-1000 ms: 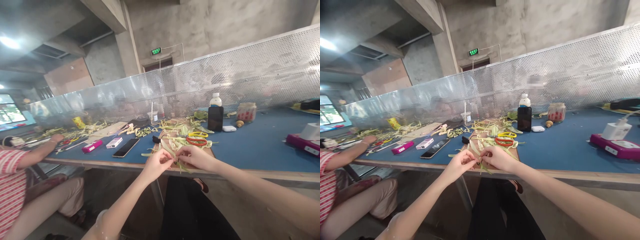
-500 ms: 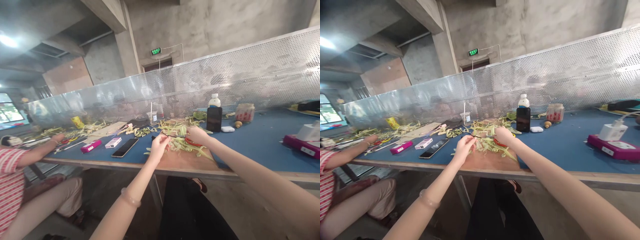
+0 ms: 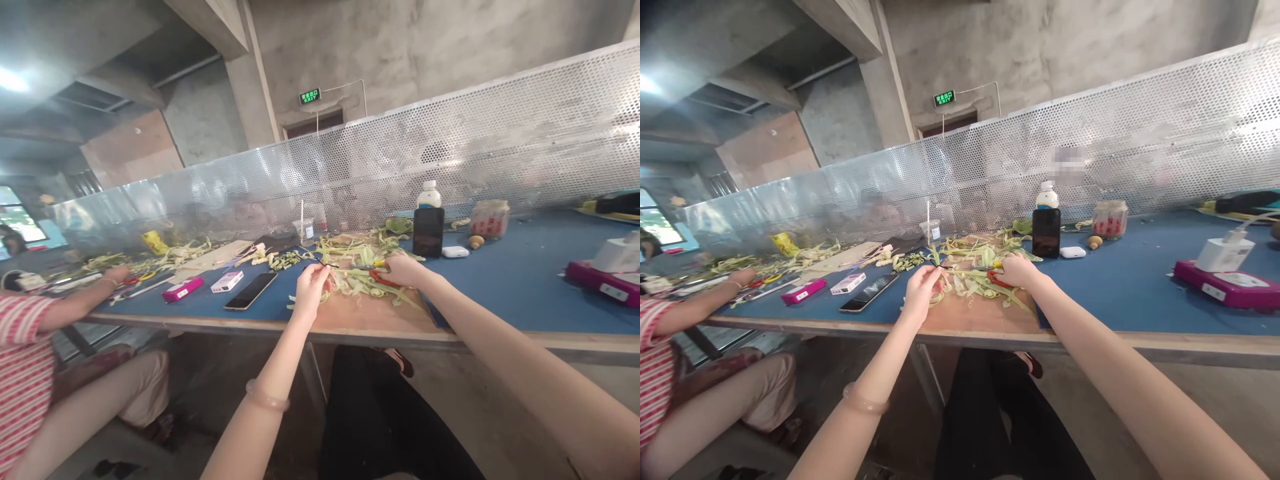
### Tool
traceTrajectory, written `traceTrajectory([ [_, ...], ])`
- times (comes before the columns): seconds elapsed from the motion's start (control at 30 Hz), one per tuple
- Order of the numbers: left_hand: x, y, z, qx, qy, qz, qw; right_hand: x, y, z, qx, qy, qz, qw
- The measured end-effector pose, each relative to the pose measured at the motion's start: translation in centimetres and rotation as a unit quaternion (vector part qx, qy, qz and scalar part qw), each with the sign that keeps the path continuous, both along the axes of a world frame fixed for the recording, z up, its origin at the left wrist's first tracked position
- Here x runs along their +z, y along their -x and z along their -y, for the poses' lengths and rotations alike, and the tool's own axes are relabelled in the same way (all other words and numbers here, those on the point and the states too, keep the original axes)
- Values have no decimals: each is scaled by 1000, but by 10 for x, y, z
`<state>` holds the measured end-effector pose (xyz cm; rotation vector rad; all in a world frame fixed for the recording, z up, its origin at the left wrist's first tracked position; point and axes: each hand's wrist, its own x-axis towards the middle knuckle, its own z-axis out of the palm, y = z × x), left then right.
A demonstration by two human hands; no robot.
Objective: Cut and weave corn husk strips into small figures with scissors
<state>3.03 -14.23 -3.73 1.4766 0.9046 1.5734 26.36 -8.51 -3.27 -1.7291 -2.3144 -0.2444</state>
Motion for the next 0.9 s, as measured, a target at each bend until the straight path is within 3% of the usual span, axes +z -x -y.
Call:
traceTrajectory([
  [0.23, -5, 3, -2, 19, -1, -27, 999, -2, -5, -5, -53, -28, 3, 998],
  [0.37, -7, 1, -3, 14, -3, -68, 998, -2, -9, -10, -47, 11, 13, 999],
  [0.9, -10, 1, -5, -19, 5, -96, 995, 1, -7, -14, -38, 4, 3, 999],
])
